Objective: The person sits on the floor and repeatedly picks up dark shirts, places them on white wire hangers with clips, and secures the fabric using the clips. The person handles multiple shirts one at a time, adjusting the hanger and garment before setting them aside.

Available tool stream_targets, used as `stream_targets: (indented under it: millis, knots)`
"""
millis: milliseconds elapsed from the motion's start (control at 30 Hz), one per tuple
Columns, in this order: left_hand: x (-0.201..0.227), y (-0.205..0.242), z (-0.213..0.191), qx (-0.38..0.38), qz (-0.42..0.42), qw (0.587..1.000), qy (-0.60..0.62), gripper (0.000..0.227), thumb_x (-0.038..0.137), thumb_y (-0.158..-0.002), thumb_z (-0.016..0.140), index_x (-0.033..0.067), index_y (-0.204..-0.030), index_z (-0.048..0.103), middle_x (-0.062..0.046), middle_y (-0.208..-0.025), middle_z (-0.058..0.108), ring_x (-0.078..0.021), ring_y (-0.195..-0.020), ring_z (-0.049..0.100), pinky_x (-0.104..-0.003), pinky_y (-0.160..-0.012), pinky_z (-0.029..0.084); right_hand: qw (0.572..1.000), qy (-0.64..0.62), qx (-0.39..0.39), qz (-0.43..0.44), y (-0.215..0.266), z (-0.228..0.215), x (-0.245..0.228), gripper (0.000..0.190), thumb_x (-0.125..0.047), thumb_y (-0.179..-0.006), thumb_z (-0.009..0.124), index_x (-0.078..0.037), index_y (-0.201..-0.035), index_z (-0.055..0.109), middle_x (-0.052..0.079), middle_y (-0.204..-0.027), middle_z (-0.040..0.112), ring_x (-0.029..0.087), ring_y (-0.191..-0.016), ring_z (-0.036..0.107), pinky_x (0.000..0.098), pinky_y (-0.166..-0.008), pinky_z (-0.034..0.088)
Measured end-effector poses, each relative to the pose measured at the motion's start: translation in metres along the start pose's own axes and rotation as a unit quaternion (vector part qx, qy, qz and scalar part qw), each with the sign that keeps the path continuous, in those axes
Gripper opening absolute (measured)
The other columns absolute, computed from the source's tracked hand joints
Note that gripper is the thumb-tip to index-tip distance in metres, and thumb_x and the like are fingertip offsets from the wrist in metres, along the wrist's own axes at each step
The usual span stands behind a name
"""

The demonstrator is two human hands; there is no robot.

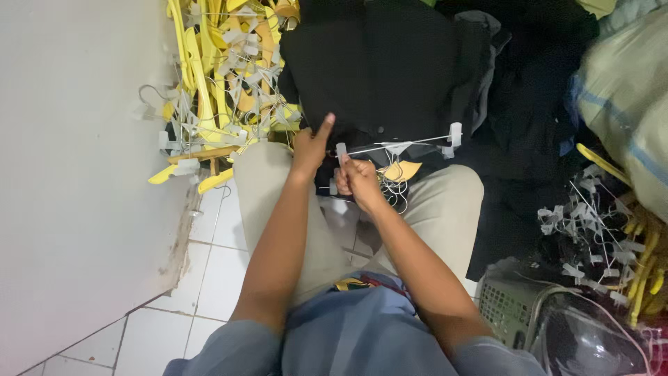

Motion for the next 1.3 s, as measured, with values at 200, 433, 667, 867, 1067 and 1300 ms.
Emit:
stream_targets:
  millis: [200, 433, 667, 867, 1067, 1300]
  knots:
    - [0.005, 0.003, -0.002, -0.051, -0.044, 0.997, 0.022, 0.032, 0.018, -0.088, 0.078, 0.0001, -0.071, 0.059, -0.007, -0.062, 0.060, -0.0143, -0.048, 0.057, -0.031, -0.042, 0.041, 1.000, -0.022, -0.021, 0.008, -0.001, 0.007, 0.006, 0.045, -0.030, -0.107, 0.056, -0.004, -0.071, 0.049, 0.007, -0.060, 0.051, 0.013, -0.048, 0.041, 0.0270, -0.042, 0.028]
    - [-0.002, 0.011, -0.006, -0.091, -0.031, 0.994, 0.053, 0.023, 0.017, -0.092, 0.074, 0.0027, -0.075, 0.068, -0.005, -0.065, 0.064, -0.0110, -0.050, 0.056, -0.026, -0.045, 0.044, 1.000, -0.014, -0.021, 0.018, -0.001, 0.006, 0.012, 0.044, -0.030, -0.108, 0.056, -0.005, -0.073, 0.048, 0.007, -0.062, 0.050, 0.013, -0.049, 0.041, 0.0276, -0.044, 0.029]
    - [0.005, 0.023, -0.018, -0.009, -0.036, 0.995, 0.089, 0.022, 0.004, -0.079, 0.081, 0.0007, -0.085, 0.059, -0.009, -0.066, 0.065, -0.0149, -0.050, 0.059, -0.029, -0.046, 0.047, 0.999, 0.011, -0.024, 0.020, -0.015, 0.004, 0.010, 0.049, -0.033, -0.108, 0.053, -0.006, -0.069, 0.045, 0.006, -0.057, 0.046, 0.014, -0.045, 0.039, 0.0278, -0.041, 0.030]
    - [-0.006, 0.019, -0.016, -0.056, -0.047, 0.991, 0.110, 0.025, 0.001, -0.084, 0.080, -0.0025, -0.088, 0.055, -0.007, -0.067, 0.061, -0.0151, -0.054, 0.062, -0.028, -0.049, 0.049, 0.999, 0.018, -0.003, 0.033, -0.027, -0.004, 0.004, 0.042, -0.030, -0.107, 0.054, -0.006, -0.073, 0.047, 0.006, -0.061, 0.048, 0.014, -0.048, 0.041, 0.0289, -0.043, 0.031]
    - [0.001, 0.023, -0.016, -0.080, -0.052, 0.983, 0.157, 0.014, 0.000, -0.088, 0.071, 0.0030, -0.099, 0.063, -0.004, -0.077, 0.065, -0.0120, -0.059, 0.064, -0.026, -0.050, 0.050, 0.998, 0.016, 0.005, 0.059, -0.012, 0.000, 0.010, 0.047, -0.032, -0.108, 0.055, -0.006, -0.070, 0.044, 0.007, -0.058, 0.048, 0.014, -0.046, 0.040, 0.0286, -0.042, 0.029]
    - [0.014, 0.029, -0.012, -0.086, -0.045, 0.981, 0.169, 0.018, -0.004, -0.086, 0.071, 0.0022, -0.102, 0.065, -0.005, -0.082, 0.068, -0.0107, -0.063, 0.063, -0.026, -0.053, 0.048, 0.998, 0.011, -0.036, 0.043, -0.003, 0.012, 0.010, 0.047, -0.034, -0.107, 0.055, -0.006, -0.070, 0.045, 0.008, -0.058, 0.049, 0.013, -0.045, 0.038, 0.0281, -0.042, 0.029]
Point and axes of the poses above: each hand's wrist, its own y-axis away from the middle knuckle, its own z-axis out of the palm, x = y × z, the point moved 7 cm from there along -y, towards the middle knuckle
